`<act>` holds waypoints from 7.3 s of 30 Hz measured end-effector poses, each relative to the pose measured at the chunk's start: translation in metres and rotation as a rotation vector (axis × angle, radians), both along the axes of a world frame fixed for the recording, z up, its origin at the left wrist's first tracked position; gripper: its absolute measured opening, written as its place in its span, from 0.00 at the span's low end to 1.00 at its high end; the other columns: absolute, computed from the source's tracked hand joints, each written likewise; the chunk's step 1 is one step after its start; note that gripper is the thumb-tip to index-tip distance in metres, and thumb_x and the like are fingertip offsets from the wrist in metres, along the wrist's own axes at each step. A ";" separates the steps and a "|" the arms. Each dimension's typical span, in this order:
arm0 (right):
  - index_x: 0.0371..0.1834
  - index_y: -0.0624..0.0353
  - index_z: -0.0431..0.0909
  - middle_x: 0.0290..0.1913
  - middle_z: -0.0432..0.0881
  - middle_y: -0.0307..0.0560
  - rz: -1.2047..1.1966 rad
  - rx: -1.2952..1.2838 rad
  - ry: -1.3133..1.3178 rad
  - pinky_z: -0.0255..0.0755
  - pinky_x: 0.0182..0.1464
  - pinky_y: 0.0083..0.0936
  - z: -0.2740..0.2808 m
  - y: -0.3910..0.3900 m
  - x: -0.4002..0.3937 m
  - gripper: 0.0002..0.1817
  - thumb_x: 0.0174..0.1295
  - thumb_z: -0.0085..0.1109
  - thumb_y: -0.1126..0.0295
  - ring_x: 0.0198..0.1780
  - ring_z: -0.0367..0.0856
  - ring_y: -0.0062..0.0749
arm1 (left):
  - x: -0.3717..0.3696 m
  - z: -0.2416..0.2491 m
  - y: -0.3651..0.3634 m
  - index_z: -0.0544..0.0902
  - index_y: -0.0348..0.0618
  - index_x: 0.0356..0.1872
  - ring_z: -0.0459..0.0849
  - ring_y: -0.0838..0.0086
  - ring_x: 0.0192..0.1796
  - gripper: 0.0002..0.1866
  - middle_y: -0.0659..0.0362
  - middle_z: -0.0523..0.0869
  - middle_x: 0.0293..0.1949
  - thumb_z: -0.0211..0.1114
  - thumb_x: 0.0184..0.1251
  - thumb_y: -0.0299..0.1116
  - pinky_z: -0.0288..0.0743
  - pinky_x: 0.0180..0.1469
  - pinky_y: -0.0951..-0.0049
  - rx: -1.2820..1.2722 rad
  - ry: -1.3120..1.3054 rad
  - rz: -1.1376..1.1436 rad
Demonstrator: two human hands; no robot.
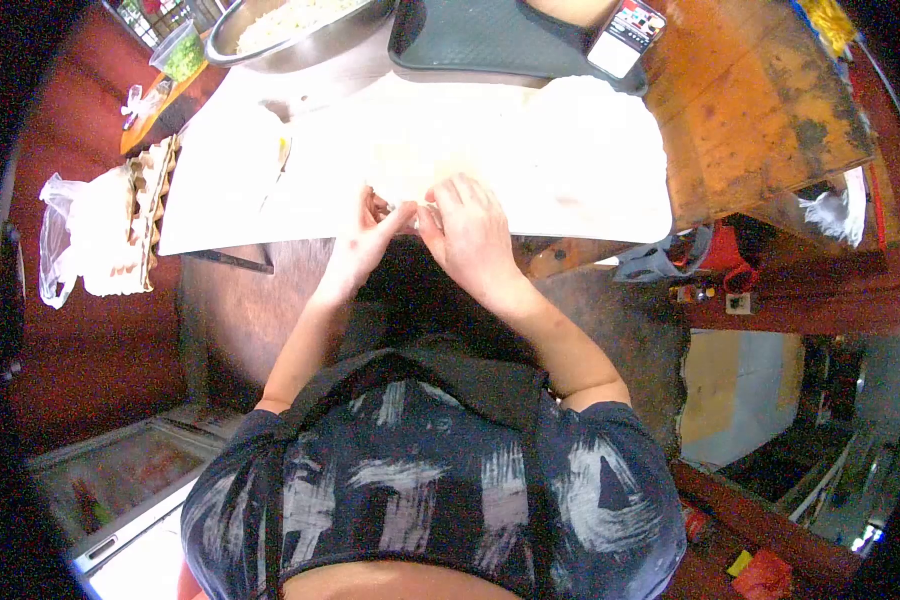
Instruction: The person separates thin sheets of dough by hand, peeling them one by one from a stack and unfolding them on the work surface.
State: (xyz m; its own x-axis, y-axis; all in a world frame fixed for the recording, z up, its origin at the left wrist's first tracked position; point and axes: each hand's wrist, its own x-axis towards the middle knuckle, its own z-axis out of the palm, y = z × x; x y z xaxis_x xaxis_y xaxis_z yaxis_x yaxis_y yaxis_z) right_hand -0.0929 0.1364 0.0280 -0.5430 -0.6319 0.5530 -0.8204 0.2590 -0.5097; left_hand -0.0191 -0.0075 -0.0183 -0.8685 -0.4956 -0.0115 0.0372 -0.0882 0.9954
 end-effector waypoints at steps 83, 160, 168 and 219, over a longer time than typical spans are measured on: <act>0.42 0.54 0.80 0.30 0.80 0.51 0.138 0.114 0.172 0.75 0.38 0.40 0.015 -0.076 -0.015 0.14 0.49 0.58 0.73 0.35 0.81 0.50 | 0.005 0.034 -0.053 0.74 0.32 0.60 0.79 0.72 0.26 0.23 0.49 0.85 0.27 0.57 0.62 0.23 0.73 0.33 0.72 -0.765 0.152 0.386; 0.28 0.65 0.80 0.22 0.78 0.39 -0.264 -0.451 -0.480 0.66 0.31 0.20 0.014 -0.009 -0.094 0.14 0.64 0.63 0.65 0.26 0.69 0.17 | 0.052 0.041 -0.149 0.80 0.31 0.37 0.77 0.78 0.34 0.14 0.54 0.84 0.31 0.60 0.71 0.36 0.72 0.42 0.76 -0.497 0.075 0.842; 0.29 0.65 0.80 0.22 0.77 0.37 -0.370 -0.617 -0.404 0.63 0.30 0.19 0.022 0.044 -0.137 0.13 0.65 0.61 0.65 0.26 0.66 0.16 | 0.079 0.037 -0.192 0.79 0.30 0.45 0.81 0.66 0.31 0.19 0.50 0.85 0.28 0.57 0.72 0.41 0.76 0.39 0.67 -0.570 -0.120 1.131; 0.31 0.56 0.80 0.35 0.80 0.44 0.330 0.088 0.002 0.70 0.49 0.37 -0.014 -0.014 -0.014 0.09 0.53 0.66 0.64 0.42 0.79 0.42 | 0.043 0.009 -0.021 0.83 0.41 0.47 0.88 0.73 0.37 0.11 0.56 0.88 0.41 0.61 0.70 0.35 0.81 0.38 0.79 0.245 -0.260 -0.257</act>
